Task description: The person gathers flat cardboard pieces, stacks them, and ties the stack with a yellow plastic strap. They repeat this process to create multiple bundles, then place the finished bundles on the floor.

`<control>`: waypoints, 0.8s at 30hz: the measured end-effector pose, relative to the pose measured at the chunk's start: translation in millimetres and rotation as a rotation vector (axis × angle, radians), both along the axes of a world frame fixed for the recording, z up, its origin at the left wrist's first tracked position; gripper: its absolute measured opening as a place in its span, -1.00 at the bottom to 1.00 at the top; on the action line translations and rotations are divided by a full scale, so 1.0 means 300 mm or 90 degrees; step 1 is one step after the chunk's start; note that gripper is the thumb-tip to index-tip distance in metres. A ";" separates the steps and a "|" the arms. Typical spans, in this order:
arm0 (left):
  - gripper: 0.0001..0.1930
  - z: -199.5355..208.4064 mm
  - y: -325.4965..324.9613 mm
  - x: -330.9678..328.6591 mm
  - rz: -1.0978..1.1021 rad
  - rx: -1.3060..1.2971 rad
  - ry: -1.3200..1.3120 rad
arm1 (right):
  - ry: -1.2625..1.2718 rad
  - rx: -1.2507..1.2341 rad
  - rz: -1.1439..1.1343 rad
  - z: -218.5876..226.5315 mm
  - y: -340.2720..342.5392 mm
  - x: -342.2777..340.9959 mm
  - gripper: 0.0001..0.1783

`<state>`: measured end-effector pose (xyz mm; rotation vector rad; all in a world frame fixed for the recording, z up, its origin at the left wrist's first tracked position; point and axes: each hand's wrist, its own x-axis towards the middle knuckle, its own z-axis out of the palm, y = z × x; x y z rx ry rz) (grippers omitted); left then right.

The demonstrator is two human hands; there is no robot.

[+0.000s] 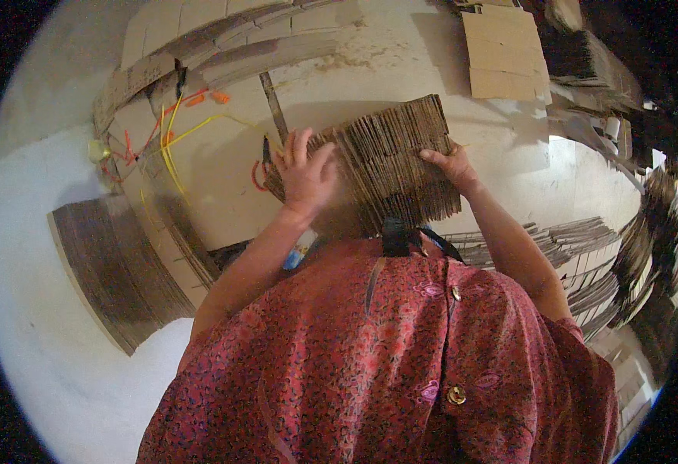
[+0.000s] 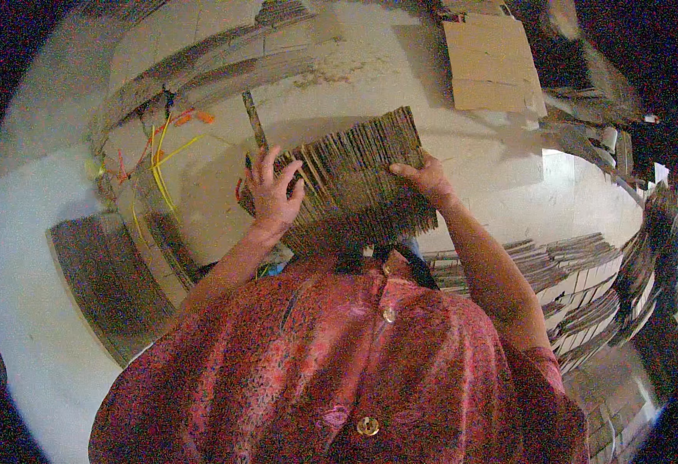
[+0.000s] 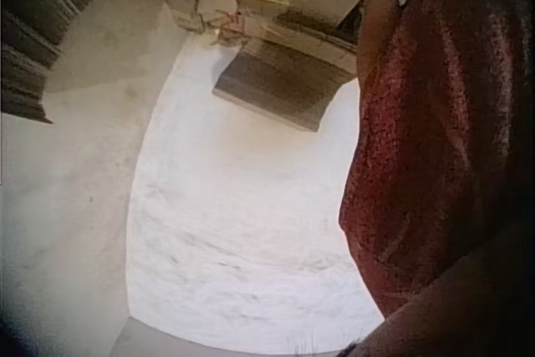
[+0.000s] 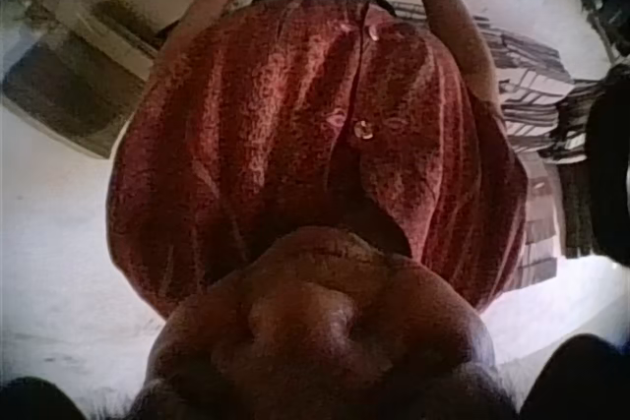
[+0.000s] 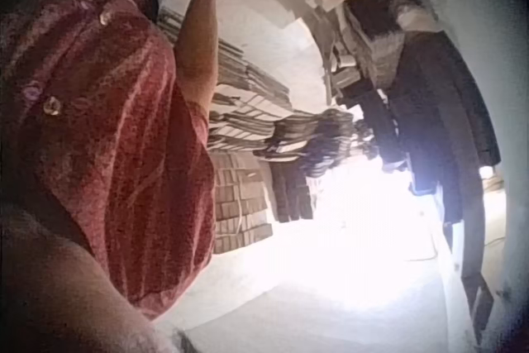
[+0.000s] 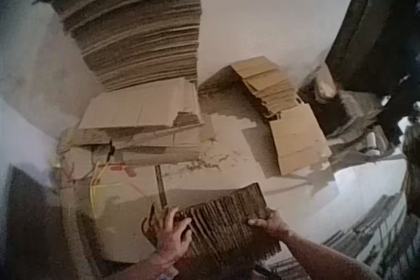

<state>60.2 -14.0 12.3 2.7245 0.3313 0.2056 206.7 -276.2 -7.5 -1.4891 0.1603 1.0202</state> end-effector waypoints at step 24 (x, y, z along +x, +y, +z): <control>-0.70 0.007 -0.040 0.042 -0.009 -0.007 0.027 | 0.018 0.006 -0.035 -0.040 -0.007 -0.004 -0.45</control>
